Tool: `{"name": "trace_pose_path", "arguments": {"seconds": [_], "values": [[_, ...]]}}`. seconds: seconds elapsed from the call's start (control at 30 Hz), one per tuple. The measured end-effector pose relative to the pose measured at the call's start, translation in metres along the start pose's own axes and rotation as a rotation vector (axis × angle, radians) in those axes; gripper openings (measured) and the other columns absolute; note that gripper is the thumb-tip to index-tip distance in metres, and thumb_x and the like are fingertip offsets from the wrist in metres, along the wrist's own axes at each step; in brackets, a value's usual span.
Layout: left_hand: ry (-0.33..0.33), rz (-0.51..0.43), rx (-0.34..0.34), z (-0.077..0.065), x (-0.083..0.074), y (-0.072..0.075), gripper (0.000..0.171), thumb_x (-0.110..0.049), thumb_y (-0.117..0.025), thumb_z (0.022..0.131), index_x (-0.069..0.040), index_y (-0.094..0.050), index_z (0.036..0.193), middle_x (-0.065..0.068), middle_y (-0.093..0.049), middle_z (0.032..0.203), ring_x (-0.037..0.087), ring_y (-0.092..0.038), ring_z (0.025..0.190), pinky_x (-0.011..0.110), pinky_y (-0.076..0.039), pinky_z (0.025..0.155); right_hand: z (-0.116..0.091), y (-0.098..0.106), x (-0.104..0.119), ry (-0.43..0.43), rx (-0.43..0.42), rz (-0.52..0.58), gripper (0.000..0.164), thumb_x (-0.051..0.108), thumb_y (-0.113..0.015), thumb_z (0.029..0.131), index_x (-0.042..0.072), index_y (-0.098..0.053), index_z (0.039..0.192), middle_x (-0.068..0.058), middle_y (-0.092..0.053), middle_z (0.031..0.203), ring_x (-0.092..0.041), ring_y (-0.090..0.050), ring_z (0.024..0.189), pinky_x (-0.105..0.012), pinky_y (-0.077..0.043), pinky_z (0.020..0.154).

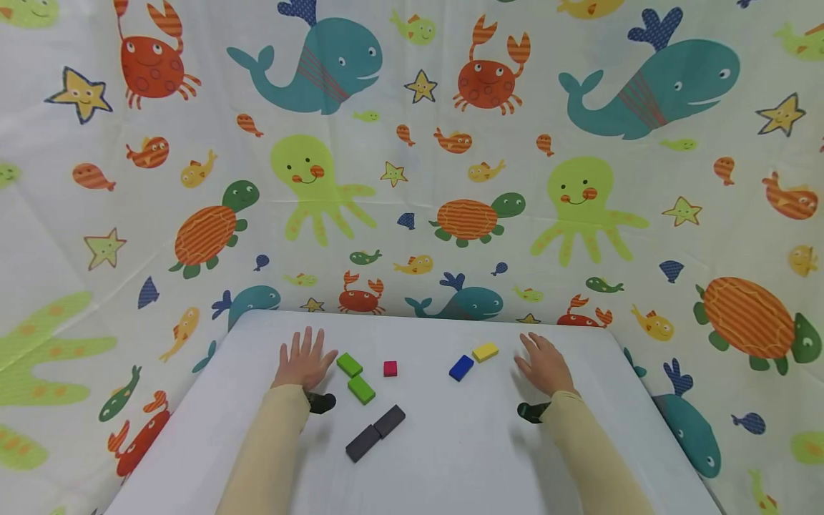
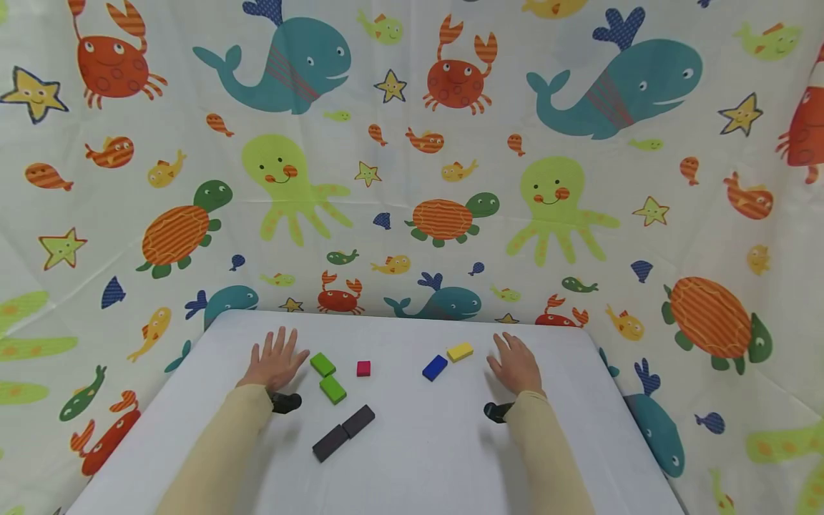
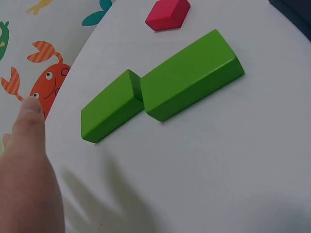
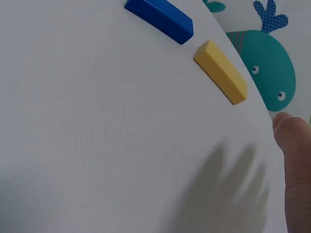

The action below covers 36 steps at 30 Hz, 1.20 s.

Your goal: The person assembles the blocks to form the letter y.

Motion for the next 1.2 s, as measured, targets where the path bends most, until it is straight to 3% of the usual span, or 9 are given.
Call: {"name": "trace_pose_path", "arguments": {"seconds": [0.2,0.37,0.47,0.6,0.8,1.0,1.2], "values": [[0.009,-0.024,0.020,-0.002,-0.006,0.002,0.086,-0.063,-0.028,0.099,-0.002,-0.007,0.156,0.025,0.004,0.160,0.048,0.008,0.144,0.064,0.010,0.110,0.000,0.000,0.001,-0.001,0.003,0.005,0.062,0.030,-0.068,0.092,0.000,-0.047,0.142,-0.026,-0.045,0.143,-0.045,-0.042,0.131,-0.059,-0.034,0.105],[0.001,-0.093,0.028,-0.003,-0.024,0.005,0.082,-0.056,-0.035,0.100,0.000,-0.010,0.155,0.027,0.001,0.159,0.049,0.005,0.144,0.065,0.004,0.111,0.001,-0.007,0.007,-0.002,0.032,0.046,0.062,0.030,-0.067,0.093,0.000,-0.046,0.143,-0.026,-0.044,0.144,-0.044,-0.042,0.130,-0.059,-0.036,0.103],[-0.048,-0.094,0.005,0.002,-0.037,0.002,0.079,-0.050,-0.041,0.101,0.001,-0.014,0.155,0.028,-0.005,0.159,0.049,-0.003,0.144,0.063,-0.005,0.113,0.002,-0.012,0.012,-0.016,0.043,0.080,0.061,0.031,-0.066,0.094,0.001,-0.046,0.143,-0.025,-0.044,0.144,-0.044,-0.043,0.130,-0.058,-0.037,0.103],[-0.143,-0.168,-0.036,0.012,-0.056,-0.005,0.073,-0.041,-0.052,0.100,0.000,-0.024,0.153,0.026,-0.018,0.158,0.045,-0.015,0.144,0.058,-0.016,0.114,0.003,-0.020,0.026,-0.039,0.043,0.142,0.059,0.030,-0.066,0.094,0.001,-0.048,0.142,-0.025,-0.044,0.144,-0.044,-0.043,0.130,-0.058,-0.037,0.103],[-0.275,-0.271,-0.078,0.021,-0.100,-0.010,0.054,-0.024,-0.065,0.095,0.000,-0.050,0.141,0.022,-0.043,0.147,0.039,-0.038,0.137,0.053,-0.030,0.110,0.003,-0.032,0.051,-0.051,0.030,0.234,0.054,0.029,-0.067,0.093,0.003,-0.053,0.138,-0.022,-0.049,0.141,-0.040,-0.046,0.129,-0.054,-0.038,0.104],[-0.316,-0.347,-0.051,0.019,-0.136,-0.012,0.040,-0.012,-0.068,0.092,0.002,-0.061,0.129,0.022,-0.055,0.135,0.040,-0.046,0.129,0.053,-0.035,0.107,0.003,-0.038,0.070,-0.043,0.021,0.304,0.051,0.028,-0.071,0.091,0.004,-0.058,0.134,-0.019,-0.052,0.137,-0.038,-0.047,0.126,-0.054,-0.038,0.105],[-0.314,-0.340,-0.032,0.021,-0.144,-0.021,0.035,-0.009,-0.069,0.090,0.002,-0.065,0.123,0.020,-0.059,0.128,0.038,-0.051,0.124,0.051,-0.039,0.105,0.003,-0.038,0.078,-0.019,0.030,0.308,0.050,0.029,-0.072,0.090,0.005,-0.060,0.132,-0.018,-0.053,0.136,-0.037,-0.048,0.125,-0.053,-0.039,0.105]]}}
Point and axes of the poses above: each hand's wrist, its own z-axis towards the middle knuckle, its own y-axis out of the back of the hand, x = y × z, the point moved 6 cm from there along z, towards the middle knuckle
